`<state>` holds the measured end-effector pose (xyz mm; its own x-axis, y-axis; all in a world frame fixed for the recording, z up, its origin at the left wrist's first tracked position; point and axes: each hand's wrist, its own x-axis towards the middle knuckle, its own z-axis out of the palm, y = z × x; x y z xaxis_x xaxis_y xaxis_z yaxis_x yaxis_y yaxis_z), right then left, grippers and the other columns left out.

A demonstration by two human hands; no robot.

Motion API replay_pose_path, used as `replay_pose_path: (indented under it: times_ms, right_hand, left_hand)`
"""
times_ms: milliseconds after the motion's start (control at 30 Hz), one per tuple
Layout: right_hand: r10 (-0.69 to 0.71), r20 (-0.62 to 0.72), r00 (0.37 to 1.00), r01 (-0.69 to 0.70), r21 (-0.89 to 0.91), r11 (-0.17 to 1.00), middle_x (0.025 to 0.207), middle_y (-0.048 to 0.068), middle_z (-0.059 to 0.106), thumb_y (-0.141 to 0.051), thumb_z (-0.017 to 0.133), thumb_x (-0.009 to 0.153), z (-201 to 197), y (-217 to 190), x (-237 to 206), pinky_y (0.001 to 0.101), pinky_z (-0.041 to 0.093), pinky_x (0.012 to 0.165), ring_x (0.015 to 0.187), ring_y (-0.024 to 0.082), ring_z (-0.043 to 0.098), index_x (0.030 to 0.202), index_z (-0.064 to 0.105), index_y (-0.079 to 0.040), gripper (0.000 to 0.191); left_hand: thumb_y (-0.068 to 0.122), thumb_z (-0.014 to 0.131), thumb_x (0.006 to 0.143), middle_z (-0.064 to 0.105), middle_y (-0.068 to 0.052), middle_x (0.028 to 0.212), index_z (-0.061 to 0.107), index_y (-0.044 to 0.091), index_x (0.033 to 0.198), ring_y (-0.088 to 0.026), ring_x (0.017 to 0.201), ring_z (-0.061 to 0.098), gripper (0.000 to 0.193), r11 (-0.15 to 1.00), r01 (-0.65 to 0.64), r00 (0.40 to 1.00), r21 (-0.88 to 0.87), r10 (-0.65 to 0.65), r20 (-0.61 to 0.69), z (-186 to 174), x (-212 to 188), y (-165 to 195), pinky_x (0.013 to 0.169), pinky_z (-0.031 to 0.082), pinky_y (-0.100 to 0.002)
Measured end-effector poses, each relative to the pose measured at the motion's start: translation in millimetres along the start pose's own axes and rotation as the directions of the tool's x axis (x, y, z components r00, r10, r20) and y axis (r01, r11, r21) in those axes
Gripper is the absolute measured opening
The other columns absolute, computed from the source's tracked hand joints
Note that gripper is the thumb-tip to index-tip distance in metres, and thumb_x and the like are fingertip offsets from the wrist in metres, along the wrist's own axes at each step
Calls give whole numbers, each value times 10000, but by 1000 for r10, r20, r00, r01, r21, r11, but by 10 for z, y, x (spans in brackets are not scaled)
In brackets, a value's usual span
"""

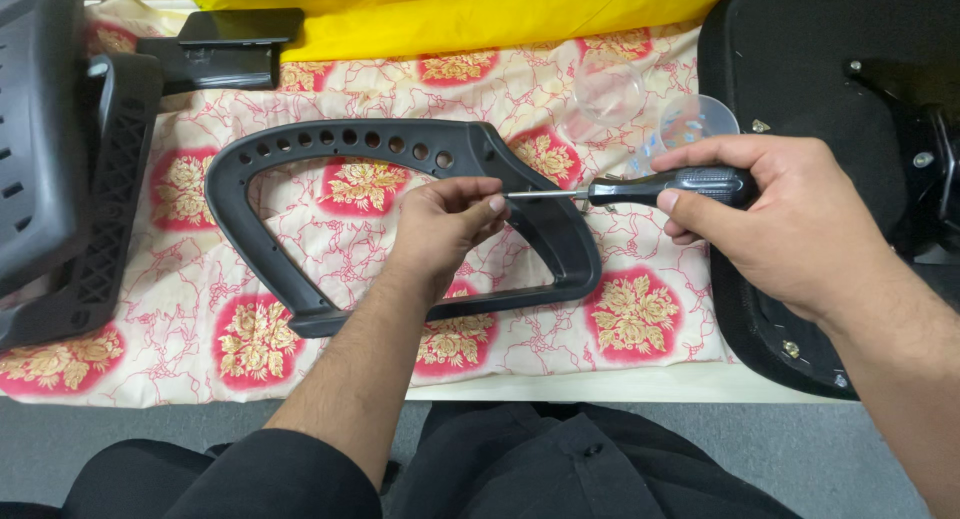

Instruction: The person works on an office chair armrest placed on a bed. They first handle the chair seat mechanism, then align a metal bar against the armrest frame and use a screwdriver to unscrew and remove screws from the armrest, collecting the screws in a plastic cup.

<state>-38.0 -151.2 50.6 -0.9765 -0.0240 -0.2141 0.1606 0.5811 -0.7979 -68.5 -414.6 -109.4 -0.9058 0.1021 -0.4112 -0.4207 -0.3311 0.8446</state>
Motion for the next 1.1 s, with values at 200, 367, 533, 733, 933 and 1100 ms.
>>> replay_pose_path:
  times_ms: [200,367,533,733,933,1100]
  right_hand:
    - [1,12,1000,-1,16,1000,830,119,766,-27,727,876,154,-101,103,234,590,675,729,125,727,1167,755,-6,294]
    - [13,24,1000,-14,69,998,835,104,762,-21,719,879,291,-127,174,225,581,667,730,111,721,1171,751,-2,295]
    - [66,25,997,-69,137,988,828,104,753,-17,714,878,385,-151,187,224,565,659,729,109,708,1171,750,6,296]
    - [97,13,995,-98,200,975,858,98,756,-12,709,870,443,-201,233,228,580,683,752,110,720,1158,742,16,291]
    - [200,-84,976,-184,167,969,854,114,752,-14,713,877,493,-102,174,239,577,692,751,120,710,1181,745,6,307]
    - [256,-123,959,-226,215,950,884,120,753,-7,710,879,515,101,43,243,583,701,763,128,710,1202,730,9,324]
  left_hand:
    - [-31,707,893,747,-116,1010,673,-62,1171,-180,899,737,282,998,39,997,-49,-36,61,-229,68,21,858,633,-311]
    - [-59,681,876,741,-99,1056,645,-25,1218,-166,937,738,345,998,56,997,28,-58,56,-354,112,125,850,616,-313]
    - [-31,663,928,763,-140,1013,673,-46,1221,-186,899,749,294,993,115,982,-19,-110,155,-391,183,207,857,637,-305]
    - [-42,664,927,772,-143,952,705,-29,1155,-179,826,747,232,988,124,977,87,-137,161,-517,347,256,775,646,-293]
    - [-29,718,888,793,-94,922,746,-22,1040,-144,835,748,155,851,-75,970,520,-58,234,-644,410,171,763,619,-273]
    - [47,756,844,796,-65,895,766,32,997,-132,827,772,154,578,-236,928,781,-105,358,-556,229,-27,793,614,-284]
